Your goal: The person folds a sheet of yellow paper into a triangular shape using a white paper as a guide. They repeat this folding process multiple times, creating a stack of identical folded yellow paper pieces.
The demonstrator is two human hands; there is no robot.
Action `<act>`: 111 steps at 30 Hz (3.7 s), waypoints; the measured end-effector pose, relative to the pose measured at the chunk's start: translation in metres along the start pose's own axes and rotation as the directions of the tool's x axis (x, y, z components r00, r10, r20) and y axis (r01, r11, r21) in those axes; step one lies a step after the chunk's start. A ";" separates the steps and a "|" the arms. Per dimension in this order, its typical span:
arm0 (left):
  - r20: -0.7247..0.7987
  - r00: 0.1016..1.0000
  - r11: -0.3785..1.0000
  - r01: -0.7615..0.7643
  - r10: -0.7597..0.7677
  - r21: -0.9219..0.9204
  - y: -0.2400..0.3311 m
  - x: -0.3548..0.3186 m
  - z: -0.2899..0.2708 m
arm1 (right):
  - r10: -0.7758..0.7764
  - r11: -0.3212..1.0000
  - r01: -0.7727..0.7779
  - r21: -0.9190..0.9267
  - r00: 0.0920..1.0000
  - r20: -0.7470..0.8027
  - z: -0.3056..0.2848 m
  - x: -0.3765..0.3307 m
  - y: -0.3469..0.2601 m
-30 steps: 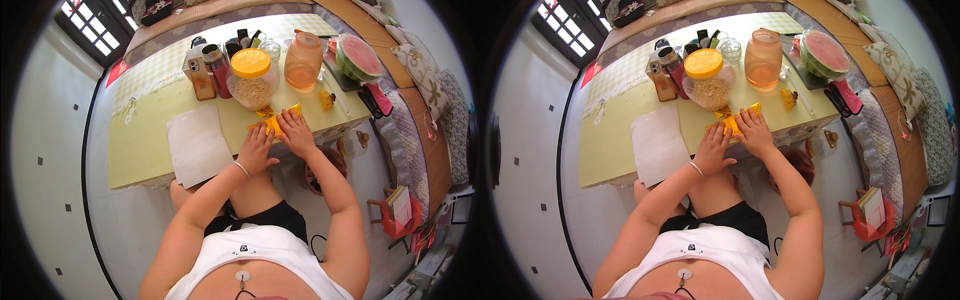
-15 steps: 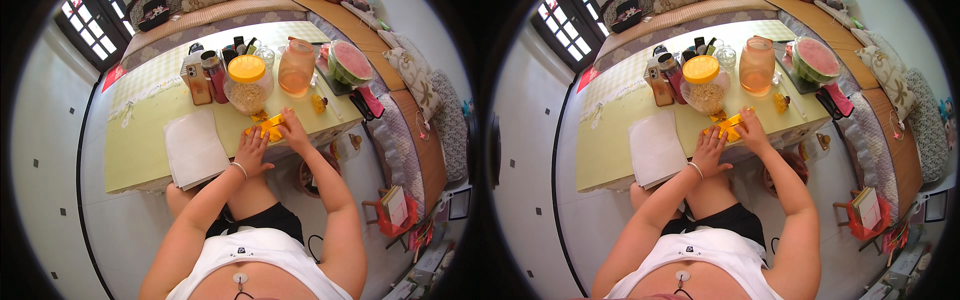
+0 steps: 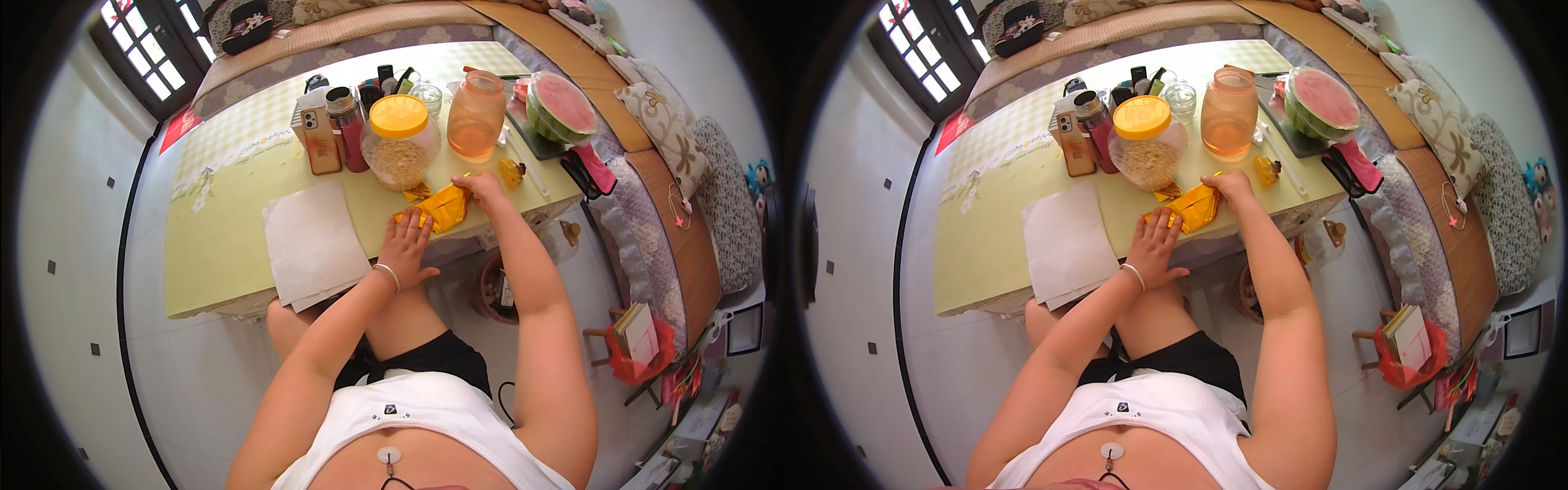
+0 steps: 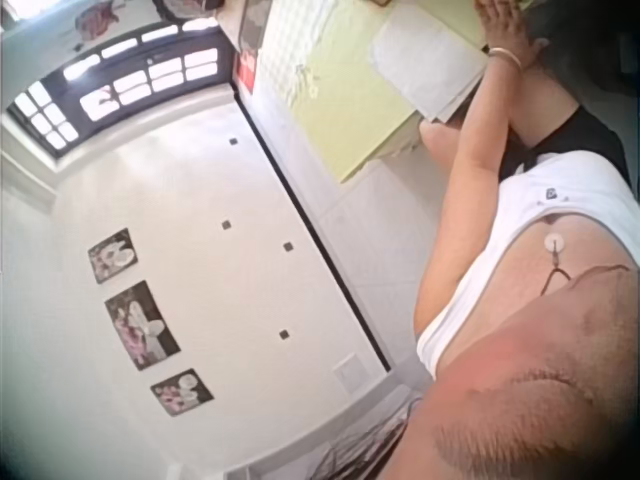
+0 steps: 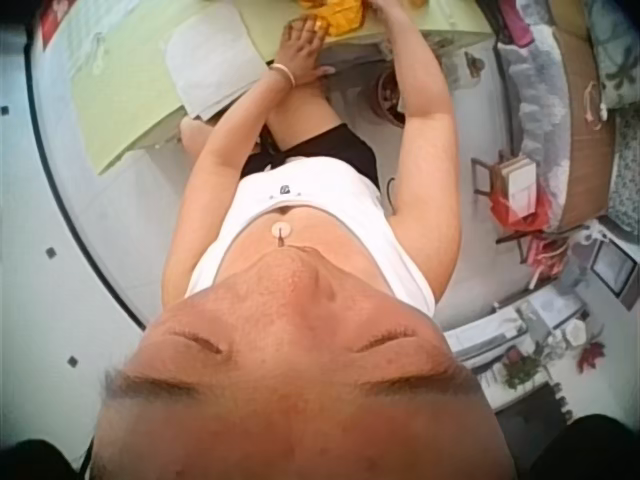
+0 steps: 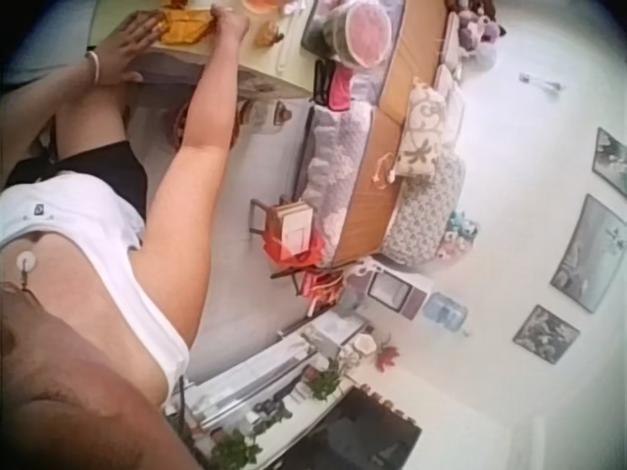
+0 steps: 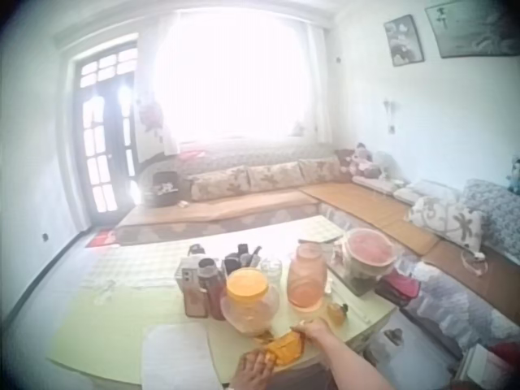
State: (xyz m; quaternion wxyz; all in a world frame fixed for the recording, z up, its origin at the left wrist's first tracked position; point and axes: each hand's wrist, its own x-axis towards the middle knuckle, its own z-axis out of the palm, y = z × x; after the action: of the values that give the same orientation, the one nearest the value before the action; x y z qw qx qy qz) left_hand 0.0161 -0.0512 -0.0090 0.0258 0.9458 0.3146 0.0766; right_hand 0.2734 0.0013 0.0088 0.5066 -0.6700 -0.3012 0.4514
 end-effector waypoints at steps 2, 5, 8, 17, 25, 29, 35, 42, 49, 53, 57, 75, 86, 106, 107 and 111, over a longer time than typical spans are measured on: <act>-0.002 1.000 1.000 -0.005 0.005 -0.001 -0.002 -0.001 0.001 | -0.010 1.000 0.011 -0.025 0.999 0.050 0.002 -0.002 -0.003; -0.025 0.999 0.999 -0.034 0.034 -0.018 0.005 0.006 0.000 | -0.121 0.993 0.121 0.004 0.992 -0.019 -0.015 0.026 0.032; 0.006 1.000 1.000 0.007 -0.007 0.003 -0.001 -0.002 0.000 | 0.063 0.995 -0.068 0.076 0.995 0.073 0.004 -0.013 -0.002; -0.261 0.949 0.915 0.063 -0.179 -0.399 -0.011 -0.003 -0.002 | 0.048 0.966 -0.056 0.253 0.998 0.035 0.003 -0.041 0.010; -0.155 0.917 0.595 0.103 -0.366 -0.797 -0.070 -0.008 -0.054 | -0.337 0.812 0.138 0.567 0.904 0.262 0.023 -0.088 0.009; -0.325 0.871 0.673 0.010 -0.369 -0.739 -0.094 -0.025 -0.072 | -0.437 0.858 0.282 0.429 0.841 0.320 0.044 -0.094 0.004; -0.226 0.941 0.867 0.117 -0.253 -0.485 -0.108 -0.037 -0.069 | -0.346 0.916 0.396 -0.055 0.855 0.386 0.057 -0.090 0.007; -0.141 0.925 0.780 0.208 -0.353 -0.590 -0.108 -0.035 -0.048 | -0.549 0.562 0.690 -0.457 0.724 0.418 0.059 -0.096 -0.007; 0.035 0.909 -0.252 -0.078 -0.416 -0.965 -0.133 -0.044 -0.033 | -0.318 0.942 0.334 0.021 0.873 0.370 0.062 -0.095 0.010; 0.115 0.945 -0.413 -0.023 -0.307 -0.911 -0.119 -0.041 -0.046 | -0.180 0.961 0.076 0.265 0.901 0.394 0.078 -0.102 0.015; 0.209 0.900 -0.514 -0.020 -0.383 -0.857 -0.106 -0.039 -0.048 | -0.129 0.937 -0.020 0.349 0.908 0.398 0.102 -0.108 0.021; -0.278 0.759 0.359 -0.062 -0.590 -0.931 -0.065 -0.044 -0.071 | -0.723 0.678 0.725 0.122 0.629 0.286 0.125 -0.151 -0.038; 0.043 0.818 -0.190 -0.082 -0.574 -0.978 -0.068 -0.046 -0.069 | -0.717 0.697 0.701 0.155 0.680 0.151 0.122 -0.140 -0.047; 0.380 0.769 -0.685 -0.101 -0.514 -0.721 -0.109 -0.054 -0.038 | -0.642 0.356 0.517 -0.779 0.741 0.198 0.088 0.001 -0.158; 0.376 0.770 -0.680 -0.101 -0.516 -0.726 -0.113 -0.057 -0.034 | -0.672 0.366 0.545 -0.754 0.716 0.190 0.081 -0.006 -0.162; 0.366 0.771 -0.674 -0.107 -0.520 -0.731 -0.118 -0.062 -0.033 | -0.725 0.342 0.597 -0.726 0.659 0.201 0.040 -0.016 -0.171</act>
State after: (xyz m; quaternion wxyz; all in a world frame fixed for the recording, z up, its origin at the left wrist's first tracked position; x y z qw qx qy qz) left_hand -0.1078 0.0061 0.0040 0.7963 0.2156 0.3221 0.4644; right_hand 0.2400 0.0561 0.1727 0.3476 -0.6651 -0.6607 -0.0121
